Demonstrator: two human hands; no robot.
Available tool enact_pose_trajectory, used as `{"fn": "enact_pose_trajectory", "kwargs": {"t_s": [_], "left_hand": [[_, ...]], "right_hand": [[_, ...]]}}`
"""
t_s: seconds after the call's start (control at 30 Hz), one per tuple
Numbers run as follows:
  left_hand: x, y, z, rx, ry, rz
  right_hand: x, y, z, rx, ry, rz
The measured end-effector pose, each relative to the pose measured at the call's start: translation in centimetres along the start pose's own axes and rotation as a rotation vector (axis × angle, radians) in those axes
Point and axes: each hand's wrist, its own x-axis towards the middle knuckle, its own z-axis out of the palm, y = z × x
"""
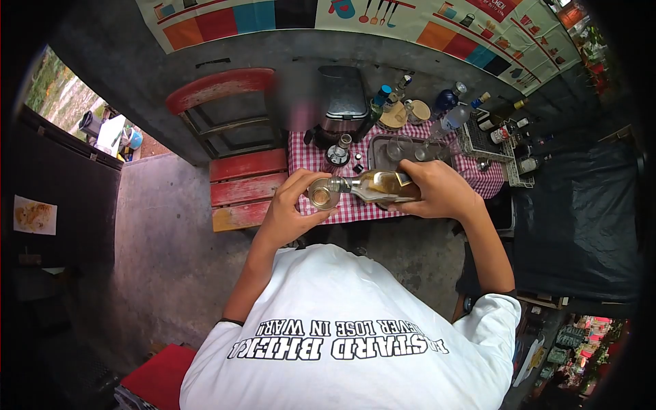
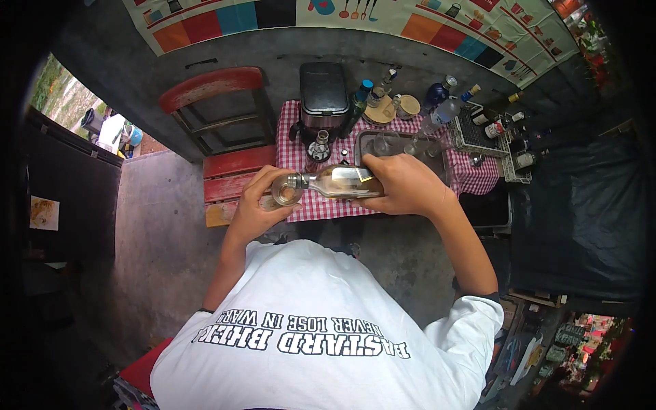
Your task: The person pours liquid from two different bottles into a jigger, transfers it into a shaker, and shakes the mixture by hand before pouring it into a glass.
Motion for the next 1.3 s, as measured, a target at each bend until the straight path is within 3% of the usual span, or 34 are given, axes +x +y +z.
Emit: {"fn": "enact_pose_trajectory", "kwargs": {"t_s": [0.37, 0.57, 0.67, 0.87, 1.07, 1.13, 1.3], "left_hand": [[0.1, -0.2, 0.0, 0.03, -0.009, 0.055], [0.0, -0.1, 0.2, -0.025, -0.01, -0.038], [0.1, -0.7, 0.2, 0.006, 0.014, 0.051], [0.3, -0.4, 0.1, -0.057, -0.013, -0.055], [0.3, -0.7, 0.2, -0.079, -0.007, -0.022], [0.2, -1.1, 0.3, -0.089, 0.058, 0.036], [-0.4, -1.0, -0.6, -0.077, 0.045, -0.095]], "right_hand": [[-0.3, -0.3, -0.8, -0.068, 0.002, 0.001], [-0.1, -0.3, -1.0, -0.074, -0.015, 0.009], [0.0, -0.3, -0.9, -0.079, -0.005, -0.003], [0.5, 0.0, -0.3, -0.033, -0.004, -0.003], [1.0, 1.1, 2.1, 0.127, 0.018, -0.005], [1.2, 1.8, 4.1, 0.267, 0.13, -0.058], [1.8, 1.7, 8.6, 0.592, 0.156, 0.053]]}}
